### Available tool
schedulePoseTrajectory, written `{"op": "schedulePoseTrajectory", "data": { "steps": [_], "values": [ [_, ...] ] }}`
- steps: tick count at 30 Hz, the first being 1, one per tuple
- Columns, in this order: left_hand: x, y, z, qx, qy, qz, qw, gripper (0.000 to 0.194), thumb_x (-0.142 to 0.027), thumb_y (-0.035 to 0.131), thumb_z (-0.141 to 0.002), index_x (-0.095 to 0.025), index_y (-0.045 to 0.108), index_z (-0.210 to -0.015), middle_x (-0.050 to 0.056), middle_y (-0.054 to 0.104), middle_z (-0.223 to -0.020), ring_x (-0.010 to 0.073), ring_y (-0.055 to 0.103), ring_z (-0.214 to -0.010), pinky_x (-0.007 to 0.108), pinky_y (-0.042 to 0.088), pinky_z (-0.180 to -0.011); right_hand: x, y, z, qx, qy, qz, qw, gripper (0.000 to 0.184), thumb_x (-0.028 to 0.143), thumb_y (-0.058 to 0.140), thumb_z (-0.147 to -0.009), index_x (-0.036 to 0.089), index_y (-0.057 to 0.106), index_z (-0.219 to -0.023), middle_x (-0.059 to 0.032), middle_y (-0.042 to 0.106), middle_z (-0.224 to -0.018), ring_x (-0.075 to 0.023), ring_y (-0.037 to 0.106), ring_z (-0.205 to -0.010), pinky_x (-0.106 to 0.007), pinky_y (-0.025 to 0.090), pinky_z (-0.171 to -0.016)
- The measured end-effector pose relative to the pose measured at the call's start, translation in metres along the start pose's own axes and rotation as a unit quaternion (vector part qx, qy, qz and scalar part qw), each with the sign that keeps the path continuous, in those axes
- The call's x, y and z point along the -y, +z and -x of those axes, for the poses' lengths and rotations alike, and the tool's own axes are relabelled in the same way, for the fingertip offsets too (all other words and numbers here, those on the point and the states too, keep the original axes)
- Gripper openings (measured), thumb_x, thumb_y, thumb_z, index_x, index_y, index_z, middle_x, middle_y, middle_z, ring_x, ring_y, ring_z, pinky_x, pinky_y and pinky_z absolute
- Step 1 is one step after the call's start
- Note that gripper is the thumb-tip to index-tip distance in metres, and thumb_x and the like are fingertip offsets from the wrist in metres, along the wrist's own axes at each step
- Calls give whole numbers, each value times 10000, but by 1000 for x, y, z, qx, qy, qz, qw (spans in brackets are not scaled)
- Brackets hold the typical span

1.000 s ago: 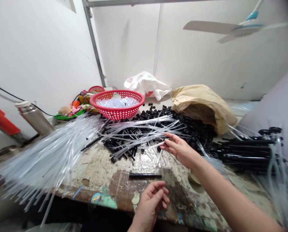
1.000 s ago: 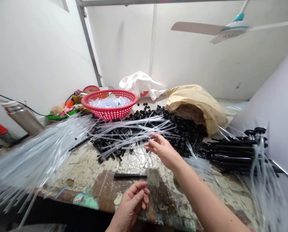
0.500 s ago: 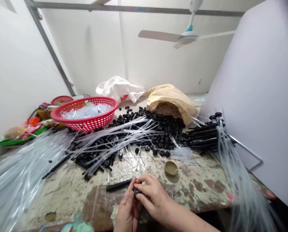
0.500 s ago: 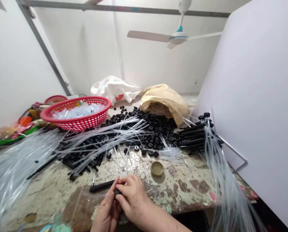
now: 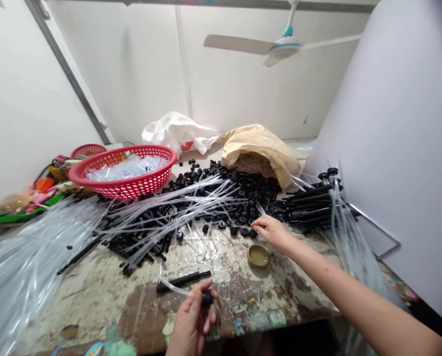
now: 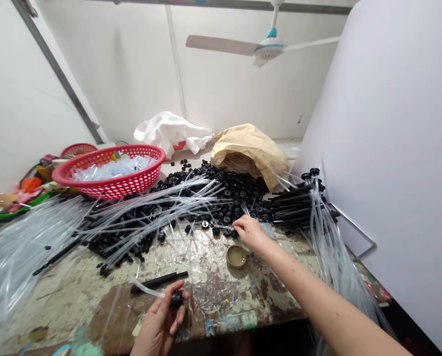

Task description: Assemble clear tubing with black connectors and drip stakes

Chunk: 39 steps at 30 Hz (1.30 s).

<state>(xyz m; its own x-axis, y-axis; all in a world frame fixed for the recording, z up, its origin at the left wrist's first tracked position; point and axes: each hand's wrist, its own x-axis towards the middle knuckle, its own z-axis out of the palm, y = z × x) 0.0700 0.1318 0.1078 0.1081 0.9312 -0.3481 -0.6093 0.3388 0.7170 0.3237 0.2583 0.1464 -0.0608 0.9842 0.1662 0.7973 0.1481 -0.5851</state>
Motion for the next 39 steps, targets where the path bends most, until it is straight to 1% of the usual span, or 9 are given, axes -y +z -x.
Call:
{"op": "schedulePoseTrajectory", "data": {
  "steps": [4,7,12,15,18,23,28,32,39],
  "values": [
    [0,-2,2,-13,-14,-3,1000,368,-314,752,-588,-204,687,-933,54,655,-827,77,542,-573,185,432,-540,-3,23,-22,1,1,8,1000,79,156,650,-638,172,703,-695,-68,631,-800,-201,555,-832,-322,396,-806],
    [0,-4,2,-4,-4,-22,1000,422,-240,753,-594,-228,661,-1006,59,649,-876,84,545,-606,187,414,-538,0,26,-33,-5,5,-9,1000,24,162,666,-610,178,681,-601,-45,616,-731,-190,545,-791,-310,396,-776],
    [1,-4,3,23,2,-49,999,389,-217,678,-687,-228,614,-1071,53,635,-887,66,520,-583,173,369,-497,12,-4,-33,-13,20,-91,996,159,273,536,-746,170,655,-733,-27,613,-737,-141,543,-707,-246,420,-656],
    [2,-4,5,29,12,-58,998,350,-208,653,-710,-221,599,-1056,57,642,-873,69,517,-568,175,346,-473,27,-23,-13,11,40,-153,987,294,355,404,-826,155,618,-858,-24,609,-723,-98,504,-554,-206,394,-499],
    [3,-3,6,28,20,-60,998,309,-202,662,-696,-202,605,-1000,61,651,-856,69,511,-544,174,322,-449,42,-29,16,61,50,-219,973,332,400,395,-838,172,595,-974,-7,596,-727,-66,433,-467,-186,323,-414],
    [4,-2,7,36,27,-71,996,311,-172,687,-653,-194,627,-957,50,654,-851,66,515,-534,182,315,-455,60,-3,43,115,-8,-177,978,299,372,440,-823,189,629,-966,-8,605,-690,-124,545,-620,-224,417,-564],
    [6,-3,9,41,36,-72,996,331,-142,702,-622,-185,652,-947,39,652,-853,72,525,-554,199,333,-486,71,31,19,91,-86,-105,987,253,293,455,-802,186,648,-927,-68,654,-908,-194,577,-842,-306,423,-763],
    [6,-5,10,41,30,-65,997,346,-133,706,-616,-176,659,-956,25,645,-800,75,522,-558,209,343,-512,83,37,12,107,-84,-110,985,235,277,437,-805,184,640,-880,-52,651,-811,-180,578,-780,-286,427,-714],
    [5,-6,10,47,20,-63,997,385,-128,696,-639,-180,633,-1015,32,639,-840,73,519,-576,209,352,-538,103,34,49,210,-26,-166,963,257,328,426,-818,187,638,-852,-8,635,-720,-127,534,-625,-239,409,-602]
  ]
}}
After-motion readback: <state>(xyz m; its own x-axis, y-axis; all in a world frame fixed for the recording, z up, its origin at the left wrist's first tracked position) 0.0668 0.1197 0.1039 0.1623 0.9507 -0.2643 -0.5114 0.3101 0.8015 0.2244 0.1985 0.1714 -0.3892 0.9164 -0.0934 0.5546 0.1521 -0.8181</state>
